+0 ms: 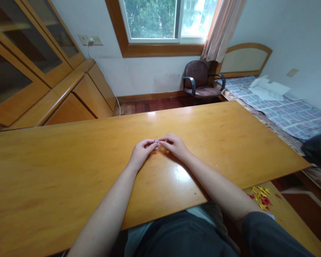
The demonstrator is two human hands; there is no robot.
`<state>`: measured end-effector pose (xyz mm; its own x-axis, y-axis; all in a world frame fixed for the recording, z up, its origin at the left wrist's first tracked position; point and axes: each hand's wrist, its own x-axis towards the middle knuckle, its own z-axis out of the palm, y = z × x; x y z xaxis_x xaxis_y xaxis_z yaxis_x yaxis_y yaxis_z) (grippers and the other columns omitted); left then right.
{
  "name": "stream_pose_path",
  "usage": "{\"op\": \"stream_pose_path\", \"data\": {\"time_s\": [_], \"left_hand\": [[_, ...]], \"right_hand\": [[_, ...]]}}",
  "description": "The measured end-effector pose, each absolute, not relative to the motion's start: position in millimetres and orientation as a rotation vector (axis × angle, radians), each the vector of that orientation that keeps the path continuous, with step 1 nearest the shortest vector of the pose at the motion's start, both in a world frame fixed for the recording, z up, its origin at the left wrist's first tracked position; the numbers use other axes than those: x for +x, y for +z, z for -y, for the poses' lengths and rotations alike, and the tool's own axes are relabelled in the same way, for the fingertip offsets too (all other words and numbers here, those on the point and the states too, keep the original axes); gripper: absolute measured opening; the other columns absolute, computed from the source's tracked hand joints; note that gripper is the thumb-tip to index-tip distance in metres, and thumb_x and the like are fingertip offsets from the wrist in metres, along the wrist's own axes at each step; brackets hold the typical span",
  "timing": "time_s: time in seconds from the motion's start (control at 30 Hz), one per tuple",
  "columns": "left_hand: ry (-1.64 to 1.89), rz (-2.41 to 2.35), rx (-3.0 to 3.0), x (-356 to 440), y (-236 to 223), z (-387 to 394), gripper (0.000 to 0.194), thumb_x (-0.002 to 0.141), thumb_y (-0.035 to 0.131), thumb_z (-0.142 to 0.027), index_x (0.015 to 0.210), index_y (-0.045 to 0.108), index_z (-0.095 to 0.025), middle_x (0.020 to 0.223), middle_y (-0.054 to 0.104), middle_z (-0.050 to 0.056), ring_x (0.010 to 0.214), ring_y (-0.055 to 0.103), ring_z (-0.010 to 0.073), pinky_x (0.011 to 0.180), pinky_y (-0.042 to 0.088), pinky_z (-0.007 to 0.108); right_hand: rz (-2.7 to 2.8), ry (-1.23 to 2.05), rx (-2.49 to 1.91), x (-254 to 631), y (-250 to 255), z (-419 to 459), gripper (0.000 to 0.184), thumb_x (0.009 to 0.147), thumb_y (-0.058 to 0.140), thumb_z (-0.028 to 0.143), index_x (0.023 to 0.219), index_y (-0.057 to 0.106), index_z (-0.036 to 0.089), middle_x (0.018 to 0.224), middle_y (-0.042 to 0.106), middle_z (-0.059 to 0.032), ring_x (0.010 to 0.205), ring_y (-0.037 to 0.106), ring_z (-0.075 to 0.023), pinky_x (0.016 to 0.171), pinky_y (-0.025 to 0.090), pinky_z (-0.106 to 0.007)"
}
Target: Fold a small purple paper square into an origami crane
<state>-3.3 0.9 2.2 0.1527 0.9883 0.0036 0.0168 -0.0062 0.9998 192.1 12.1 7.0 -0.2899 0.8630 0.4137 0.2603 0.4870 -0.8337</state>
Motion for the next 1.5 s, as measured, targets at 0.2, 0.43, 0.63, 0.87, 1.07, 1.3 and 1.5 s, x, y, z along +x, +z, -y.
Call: {"op": "stream_pose_path", "data": {"time_s": [0.2, 0.43, 0.63, 0.87, 1.07, 1.3, 1.5], "left_hand": [[1.073, -1.101, 1.285, -3.0, 2.7, -0.8, 0.042, 0.071, 0.079, -0.052, 0.09, 0.073, -0.016, 0.087, 0.075, 0.008, 0.075, 0.07, 0.0191, 0.073, 0.057, 0.031], [1.079, -1.107, 1.278, -2.5, 4.4, -0.5, 0.04, 0.07, 0.08, -0.052, 0.087, 0.073, -0.016, 0.085, 0.075, 0.007, 0.073, 0.069, 0.0184, 0.072, 0.057, 0.03], [1.079, -1.105, 1.327, -2.5, 2.3, -0.7, 0.037, 0.071, 0.079, -0.05, 0.087, 0.074, -0.017, 0.085, 0.075, 0.006, 0.075, 0.07, 0.0195, 0.074, 0.057, 0.031], [1.055, -1.128, 1.365, -3.4, -0.2, -0.7, 0.038, 0.071, 0.079, -0.051, 0.087, 0.074, -0.017, 0.086, 0.076, 0.007, 0.076, 0.07, 0.0202, 0.074, 0.056, 0.031], [1.069, -1.159, 1.367, -3.3, 1.0, 0.4, 0.035, 0.071, 0.08, -0.048, 0.086, 0.074, -0.017, 0.08, 0.075, 0.005, 0.072, 0.069, 0.0191, 0.072, 0.054, 0.029], [1.089, -1.185, 1.386, -2.1, -0.4, 0.7, 0.031, 0.072, 0.08, -0.045, 0.084, 0.074, -0.017, 0.082, 0.076, 0.005, 0.076, 0.07, 0.0198, 0.076, 0.054, 0.03], [1.114, -1.193, 1.336, -1.1, -0.7, 1.9, 0.035, 0.071, 0.08, -0.047, 0.087, 0.074, -0.016, 0.083, 0.077, 0.007, 0.078, 0.072, 0.022, 0.08, 0.055, 0.034]], "right_hand": [[1.817, 0.798, -0.928, 191.4, 5.5, -12.6, 0.018, 0.093, 0.064, 0.032, 0.098, 0.076, 0.02, 0.082, 0.069, -0.0041, 0.076, 0.061, -0.0158, 0.071, 0.047, -0.028], [1.838, 0.815, -0.911, 191.5, 6.5, -11.9, 0.019, 0.093, 0.064, 0.032, 0.099, 0.077, 0.02, 0.08, 0.068, -0.0036, 0.074, 0.06, -0.0154, 0.071, 0.047, -0.028], [1.83, 0.864, -0.935, 192.7, 4.8, -13.6, 0.018, 0.092, 0.065, 0.033, 0.096, 0.076, 0.02, 0.083, 0.07, -0.0041, 0.077, 0.062, -0.0159, 0.072, 0.047, -0.028], [1.808, 0.92, -0.97, 192.6, 5.7, -14.6, 0.019, 0.09, 0.067, 0.035, 0.089, 0.076, 0.018, 0.084, 0.072, -0.0047, 0.078, 0.064, -0.0163, 0.074, 0.048, -0.029], [1.787, 0.945, -0.976, 192.2, 6.7, -14.3, 0.017, 0.089, 0.067, 0.033, 0.089, 0.076, 0.018, 0.083, 0.072, -0.0043, 0.078, 0.064, -0.0162, 0.073, 0.048, -0.028], [1.651, 1.001, -0.987, 186.0, -1.7, -13.9, 0.019, 0.087, 0.068, 0.036, 0.092, 0.071, 0.018, 0.082, 0.07, -0.0023, 0.069, 0.062, -0.0139, 0.066, 0.048, -0.026], [1.669, 0.896, -0.972, 183.1, -0.3, -11.5, 0.015, 0.086, 0.069, 0.034, 0.085, 0.069, 0.018, 0.083, 0.067, -0.0016, 0.067, 0.06, -0.0123, 0.064, 0.048, -0.025]]}}
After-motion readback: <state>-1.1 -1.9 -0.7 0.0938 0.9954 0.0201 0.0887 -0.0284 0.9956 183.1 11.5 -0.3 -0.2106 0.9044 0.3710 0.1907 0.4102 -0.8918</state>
